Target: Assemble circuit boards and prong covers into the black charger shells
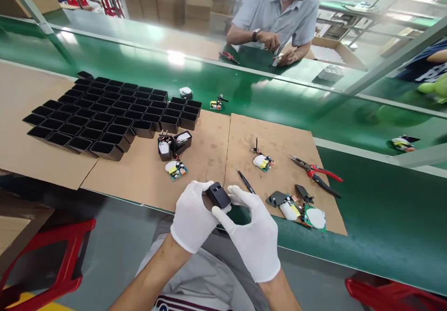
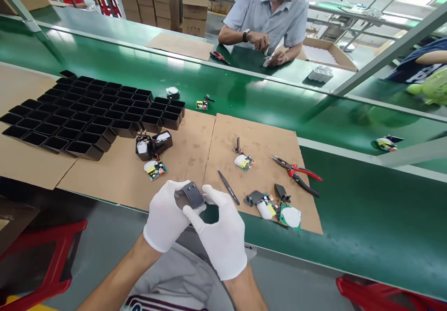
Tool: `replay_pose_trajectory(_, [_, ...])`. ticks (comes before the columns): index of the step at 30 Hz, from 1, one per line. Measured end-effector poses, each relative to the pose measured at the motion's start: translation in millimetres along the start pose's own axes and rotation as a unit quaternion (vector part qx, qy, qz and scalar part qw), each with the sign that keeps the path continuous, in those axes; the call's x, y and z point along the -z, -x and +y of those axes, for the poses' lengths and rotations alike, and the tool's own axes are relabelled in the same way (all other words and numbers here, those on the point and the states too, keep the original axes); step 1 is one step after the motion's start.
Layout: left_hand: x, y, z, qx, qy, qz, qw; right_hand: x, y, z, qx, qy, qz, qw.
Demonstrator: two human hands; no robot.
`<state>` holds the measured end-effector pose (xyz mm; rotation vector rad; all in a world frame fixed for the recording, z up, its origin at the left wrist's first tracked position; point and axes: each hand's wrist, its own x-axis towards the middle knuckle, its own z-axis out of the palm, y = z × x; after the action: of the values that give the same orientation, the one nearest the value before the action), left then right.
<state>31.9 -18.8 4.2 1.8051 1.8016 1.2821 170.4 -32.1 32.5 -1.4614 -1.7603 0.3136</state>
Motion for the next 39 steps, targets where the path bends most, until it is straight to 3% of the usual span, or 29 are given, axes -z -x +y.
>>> replay_pose_trajectory(13, [-4.5,9.1,-8.8,-0.034,-0.037,0.018,0.999,-0.2,-0.4,-17.6,-0.127,-0.073,-0.013,0.989])
replay_pose_trajectory(16, [-3.2,9.2,-8.5,-0.026,-0.032,0.014,0.999,-3.5,2.1,-16.0,-0.103,-0.066,-0.003,0.993])
replay_pose_trajectory(19, [2.0,7.9,-8.4,-0.024,0.001,-0.007,1.000,-7.3,6.3,-9.7,-0.028,-0.018,0.012,0.999])
replay_pose_trajectory(22, [12.7,3.5,-9.1,-0.029,0.047,-0.049,0.997,-8.3,8.1,-3.6,0.072,0.028,-0.005,0.997])
replay_pose_trajectory(24, [21.7,-1.5,-10.0,-0.023,0.088,-0.093,0.992,-7.0,6.9,-2.6,0.096,0.015,-0.007,0.995])
replay_pose_trajectory(29, [31.9,-12.2,-10.9,0.020,0.189,-0.196,0.962,-1.6,0.4,-8.2,0.033,-0.034,0.015,0.999])
replay_pose_trajectory(33, [23.6,-12.0,-8.7,0.034,0.160,-0.180,0.970,2.5,-1.8,-9.6,-0.061,-0.077,0.002,0.995])
replay_pose_trajectory(35, [21.4,-11.6,-7.1,0.052,0.160,-0.173,0.970,4.8,1.0,-8.2,-0.097,-0.113,0.028,0.988])
replay_pose_trajectory(37, [22.2,-12.4,-5.3,0.073,0.170,-0.170,0.968,6.7,7.4,-6.1,-0.067,-0.097,0.071,0.990])
replay_pose_trajectory(39, [24.1,-13.5,-3.7,0.083,0.177,-0.164,0.967,7.1,16.1,-4.1,0.005,-0.034,0.091,0.995])
